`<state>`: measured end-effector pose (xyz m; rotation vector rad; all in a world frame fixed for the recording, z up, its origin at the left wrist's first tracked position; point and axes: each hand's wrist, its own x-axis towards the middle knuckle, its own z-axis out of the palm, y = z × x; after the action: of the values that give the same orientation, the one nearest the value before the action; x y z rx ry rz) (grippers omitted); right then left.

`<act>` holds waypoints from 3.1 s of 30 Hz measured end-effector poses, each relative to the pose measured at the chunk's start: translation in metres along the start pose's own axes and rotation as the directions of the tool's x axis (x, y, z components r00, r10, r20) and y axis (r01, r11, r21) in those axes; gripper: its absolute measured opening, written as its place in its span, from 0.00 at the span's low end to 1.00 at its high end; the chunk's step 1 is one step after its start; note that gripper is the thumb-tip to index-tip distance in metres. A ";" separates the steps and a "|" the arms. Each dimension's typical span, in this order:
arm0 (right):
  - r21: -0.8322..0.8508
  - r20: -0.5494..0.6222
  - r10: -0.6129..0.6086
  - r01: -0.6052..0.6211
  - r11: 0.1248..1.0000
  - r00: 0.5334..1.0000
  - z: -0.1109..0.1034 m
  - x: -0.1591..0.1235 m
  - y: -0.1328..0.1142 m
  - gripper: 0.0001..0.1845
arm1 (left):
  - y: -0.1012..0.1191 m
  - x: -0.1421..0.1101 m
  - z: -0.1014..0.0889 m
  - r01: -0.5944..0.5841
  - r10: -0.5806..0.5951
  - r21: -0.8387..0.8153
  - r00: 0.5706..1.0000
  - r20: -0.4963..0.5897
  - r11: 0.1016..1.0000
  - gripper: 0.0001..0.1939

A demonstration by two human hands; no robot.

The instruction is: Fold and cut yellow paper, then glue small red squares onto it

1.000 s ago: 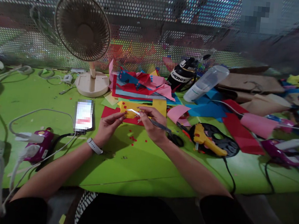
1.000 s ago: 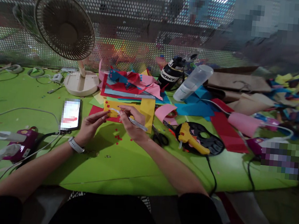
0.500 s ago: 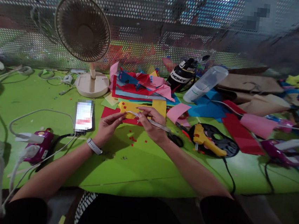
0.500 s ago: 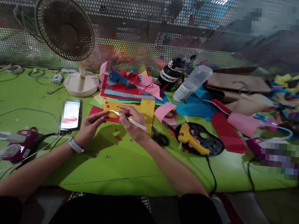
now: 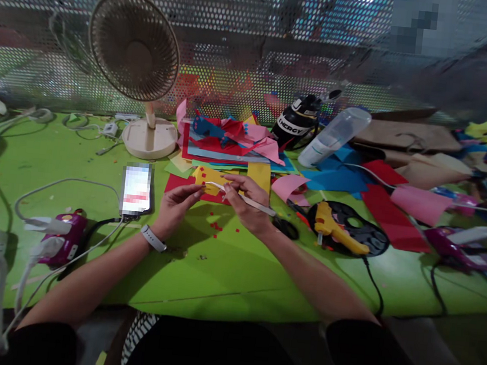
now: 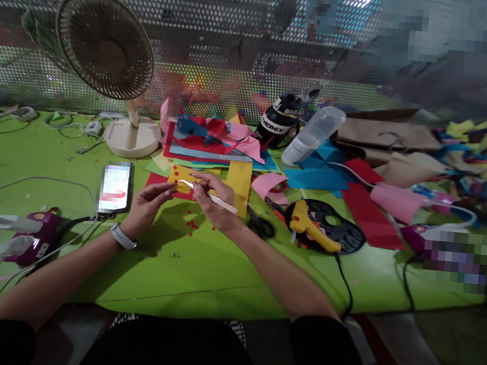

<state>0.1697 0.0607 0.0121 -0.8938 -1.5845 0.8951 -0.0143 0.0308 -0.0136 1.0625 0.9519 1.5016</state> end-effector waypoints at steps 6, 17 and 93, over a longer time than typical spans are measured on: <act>-0.031 0.012 -0.022 0.023 0.999 1.000 0.000 -0.002 0.000 0.14 | 0.000 0.002 0.001 0.006 -0.007 -0.107 1.000 -0.010 0.994 0.21; -0.037 0.026 -0.033 0.034 0.999 0.999 0.003 -0.006 0.000 0.13 | 0.010 -0.003 0.004 0.187 -0.190 -0.140 0.982 -0.002 0.972 0.29; -0.042 -0.088 -0.019 0.015 0.999 0.996 0.012 -0.026 0.008 0.13 | 0.011 -0.011 0.018 0.413 -0.516 -0.570 0.856 -0.022 0.710 0.08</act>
<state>0.1627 0.0399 -0.0081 -0.9348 -1.5367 0.8031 0.0004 0.0187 -0.0001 0.2313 0.7603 1.3227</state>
